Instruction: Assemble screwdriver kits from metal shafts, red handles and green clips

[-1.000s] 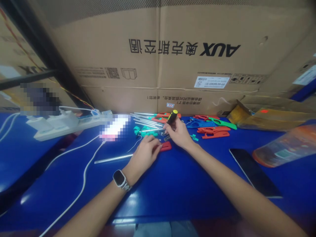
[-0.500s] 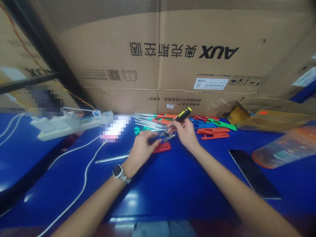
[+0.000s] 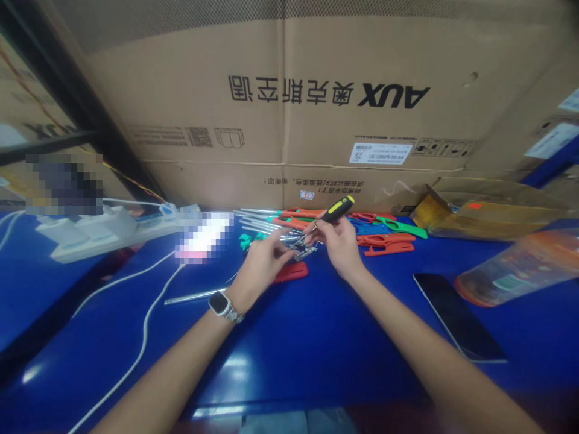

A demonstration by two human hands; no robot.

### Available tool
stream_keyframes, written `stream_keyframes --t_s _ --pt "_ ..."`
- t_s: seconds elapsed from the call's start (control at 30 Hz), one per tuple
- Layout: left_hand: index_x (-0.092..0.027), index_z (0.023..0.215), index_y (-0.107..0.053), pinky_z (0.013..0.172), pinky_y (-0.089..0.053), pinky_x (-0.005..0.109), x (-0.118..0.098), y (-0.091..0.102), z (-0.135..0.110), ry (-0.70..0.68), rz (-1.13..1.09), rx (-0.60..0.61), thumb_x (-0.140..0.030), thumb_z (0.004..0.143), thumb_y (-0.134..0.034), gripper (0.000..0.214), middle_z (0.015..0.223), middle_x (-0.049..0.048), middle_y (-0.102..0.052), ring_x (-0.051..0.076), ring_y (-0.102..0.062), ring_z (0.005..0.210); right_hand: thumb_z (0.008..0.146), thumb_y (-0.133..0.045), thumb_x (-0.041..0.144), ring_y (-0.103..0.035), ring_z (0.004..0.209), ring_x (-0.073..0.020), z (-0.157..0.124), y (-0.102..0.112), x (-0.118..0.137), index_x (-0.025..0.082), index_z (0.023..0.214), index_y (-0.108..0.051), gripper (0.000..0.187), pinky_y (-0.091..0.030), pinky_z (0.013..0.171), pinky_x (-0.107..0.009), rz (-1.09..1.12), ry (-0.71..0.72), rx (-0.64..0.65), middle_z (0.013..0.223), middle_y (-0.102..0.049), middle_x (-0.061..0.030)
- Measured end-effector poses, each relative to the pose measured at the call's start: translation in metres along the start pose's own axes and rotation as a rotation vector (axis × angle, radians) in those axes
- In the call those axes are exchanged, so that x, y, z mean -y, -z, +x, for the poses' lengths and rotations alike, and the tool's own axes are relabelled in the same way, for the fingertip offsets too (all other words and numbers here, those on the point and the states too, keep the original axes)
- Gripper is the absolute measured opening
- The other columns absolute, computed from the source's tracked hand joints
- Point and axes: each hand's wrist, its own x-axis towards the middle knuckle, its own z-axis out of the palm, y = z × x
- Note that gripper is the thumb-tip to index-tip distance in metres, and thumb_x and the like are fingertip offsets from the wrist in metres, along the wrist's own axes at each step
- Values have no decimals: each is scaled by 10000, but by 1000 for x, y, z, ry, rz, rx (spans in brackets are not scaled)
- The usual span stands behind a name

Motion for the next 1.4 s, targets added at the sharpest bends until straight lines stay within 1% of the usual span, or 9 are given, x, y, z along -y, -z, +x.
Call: stream_keyframes --t_s 0.07,0.13,0.37,0.5,0.87,1.03,1.13,1.23,1.4 --pt "-233 1355 -539 723 -513 265 0 1 -2 -39 44 21 -234 836 -708 546 807 -13 -763 176 -713 727 816 -609 397 -633 567 -143 -2 -2 3 239 925 -430 263 -545 594 -317 -17 16 32 709 -644 27" --pt "-234 1369 -516 714 -509 255 0 2 -2 -59 74 35 -212 840 -707 563 797 -18 -756 169 -709 718 822 -618 412 -621 555 -136 -4 -3 5 239 923 -437 271 -541 582 -307 -31 28 53 695 -636 32" --pt "-236 1350 -515 711 -512 266 -1 1 -2 -69 118 55 -174 830 -712 560 800 -16 -740 179 -714 740 845 -657 427 -614 539 -120 -9 -6 -3 222 925 -484 280 -550 560 -286 -48 109 97 698 -651 34" --pt "-224 1273 -554 742 -529 297 -2 1 -2 -72 137 67 -183 833 -708 469 828 5 -744 197 -719 759 878 -644 403 -646 595 -131 -13 -6 -6 220 956 -507 242 -563 603 -298 -101 154 133 758 -673 10" --pt "-230 1256 -560 761 -539 300 2 1 -3 -136 160 77 -147 841 -693 444 850 3 -750 194 -721 777 905 -621 357 -653 623 -133 -15 -4 -4 218 970 -509 190 -563 632 -300 -156 182 127 777 -676 3" --pt "-214 1264 -557 742 -538 303 -1 2 -3 -125 163 58 -159 827 -721 470 835 4 -746 191 -710 751 901 -625 369 -641 607 -126 -14 -4 -2 223 973 -508 200 -561 620 -293 -125 193 92 778 -671 7" --pt "-219 1256 -563 737 -535 300 -1 2 -4 -129 160 55 -144 823 -727 468 834 -1 -744 184 -704 739 900 -626 370 -632 585 -122 -14 -4 -2 226 964 -504 200 -558 604 -289 -116 179 95 764 -667 14" --pt "-223 1239 -574 739 -534 296 0 1 -4 -137 151 50 -141 826 -724 447 835 -1 -742 181 -702 744 903 -624 359 -633 585 -121 -15 -4 -2 226 961 -506 187 -557 602 -286 -116 177 106 767 -671 13" --pt "-229 1219 -577 731 -528 286 2 1 -4 -156 125 44 -154 837 -718 414 815 -8 -737 175 -699 736 900 -633 347 -635 591 -116 -15 -3 0 223 958 -511 183 -556 605 -280 -104 198 70 766 -673 16"
